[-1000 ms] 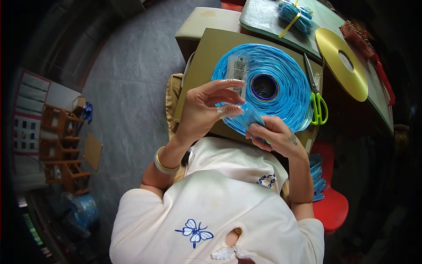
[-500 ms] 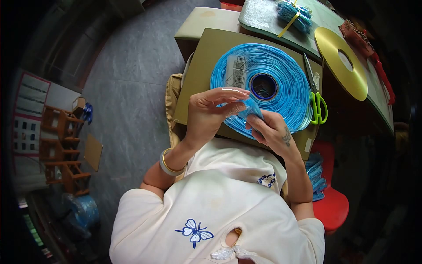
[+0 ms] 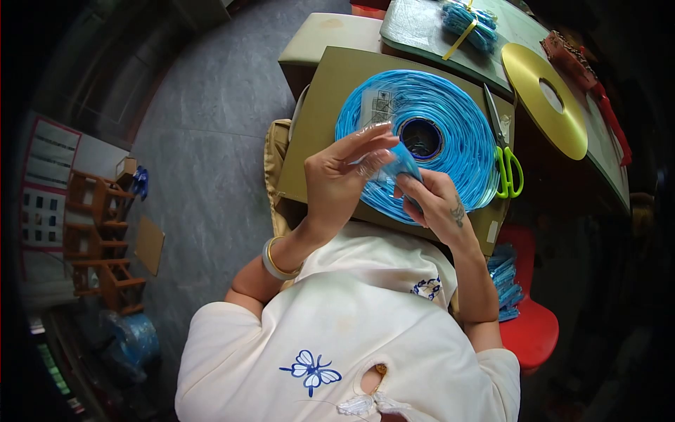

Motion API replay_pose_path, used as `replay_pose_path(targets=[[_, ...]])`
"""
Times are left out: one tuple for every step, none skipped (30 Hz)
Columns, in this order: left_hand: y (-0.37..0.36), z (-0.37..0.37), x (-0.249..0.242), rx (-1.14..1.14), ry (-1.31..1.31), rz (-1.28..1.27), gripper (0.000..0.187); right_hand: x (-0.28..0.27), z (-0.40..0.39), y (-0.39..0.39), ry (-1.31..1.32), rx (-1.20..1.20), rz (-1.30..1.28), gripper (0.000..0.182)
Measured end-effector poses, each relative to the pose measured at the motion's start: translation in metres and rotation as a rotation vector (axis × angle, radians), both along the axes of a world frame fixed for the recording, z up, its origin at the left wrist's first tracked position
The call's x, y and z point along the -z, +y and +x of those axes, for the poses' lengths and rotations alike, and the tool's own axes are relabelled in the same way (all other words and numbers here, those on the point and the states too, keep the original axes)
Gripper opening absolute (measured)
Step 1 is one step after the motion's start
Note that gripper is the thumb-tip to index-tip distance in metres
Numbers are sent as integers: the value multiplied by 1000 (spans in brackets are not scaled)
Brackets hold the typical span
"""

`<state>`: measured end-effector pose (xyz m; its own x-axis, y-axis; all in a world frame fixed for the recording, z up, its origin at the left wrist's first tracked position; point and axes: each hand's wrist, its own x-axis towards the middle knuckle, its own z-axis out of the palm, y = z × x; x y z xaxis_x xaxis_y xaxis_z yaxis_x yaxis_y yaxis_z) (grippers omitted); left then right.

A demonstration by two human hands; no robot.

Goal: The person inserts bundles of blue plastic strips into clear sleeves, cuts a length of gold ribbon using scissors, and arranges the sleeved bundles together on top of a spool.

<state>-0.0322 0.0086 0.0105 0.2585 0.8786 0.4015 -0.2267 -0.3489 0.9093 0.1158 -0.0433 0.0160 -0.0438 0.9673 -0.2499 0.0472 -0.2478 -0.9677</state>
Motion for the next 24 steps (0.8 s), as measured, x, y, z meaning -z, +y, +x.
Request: replay_pose_path(targets=[[-1, 2, -1, -17, 1, 12, 42, 1, 0, 0, 21, 16, -1, 20], [-1, 4, -1, -17, 1, 12, 42, 1, -1, 0, 21, 16, -1, 20], [-1, 7, -1, -37, 18, 20, 46, 2, -4, 0, -43, 54, 63, 20], [-2, 9, -1, -58, 35, 28, 49, 3, -8, 0, -107, 92, 127, 20], [-2, 11, -1, -79, 51, 36, 53, 3, -11, -1, -172, 129, 190, 19], [-2, 11, -1, -100, 68, 44, 56, 4, -13, -1, -236, 166, 253, 19], [-1, 11, -1, -102, 68, 46, 56, 5, -13, -1, -236, 165, 255, 19], [1, 11, -2, -102, 73, 34, 58, 6, -13, -1, -252, 154, 272, 18], [3, 10, -3, -101, 78, 22, 60, 7, -12, -1, -268, 144, 289, 17], [5, 9, -4, -101, 82, 10, 61, 8, -12, -1, -285, 132, 305, 16], [7, 8, -5, -102, 87, -2, 63, 9, -12, -1, -302, 121, 321, 15], [10, 6, -5, -104, 86, -3, 63, 9, -12, -1, -302, 118, 321, 15], [14, 5, -5, -75, 87, 0, 64, 9, -11, -1, -292, 100, 334, 14], [18, 3, -5, -46, 87, 2, 65, 9, -11, -1, -282, 81, 347, 14], [21, 1, -6, -17, 87, 5, 65, 9, -10, 0, -272, 62, 359, 13], [23, -1, -6, 12, 86, 7, 66, 9, -9, -1, -263, 43, 371, 13], [24, -2, -6, 10, 85, 5, 66, 9, -9, 0, -264, 41, 370, 13], [24, -4, -8, 43, 74, -37, 66, 9, -8, 0, -265, 33, 375, 12], [25, -5, -10, 77, 63, -79, 65, 10, -8, -1, -267, 25, 380, 12], [25, -6, -11, 110, 52, -121, 65, 10, -8, 0, -268, 17, 385, 12], [26, -7, -12, 144, 41, -162, 64, 10, -8, 0, -269, 10, 391, 12], [26, -8, -12, 142, 40, -163, 64, 12, -7, 0, -270, 7, 390, 12], [27, -8, -11, 153, 47, -155, 65, 15, -6, 1, -229, -6, 386, 11], [27, -9, -11, 165, 54, -147, 65, 19, -5, 3, -189, -20, 381, 11]])
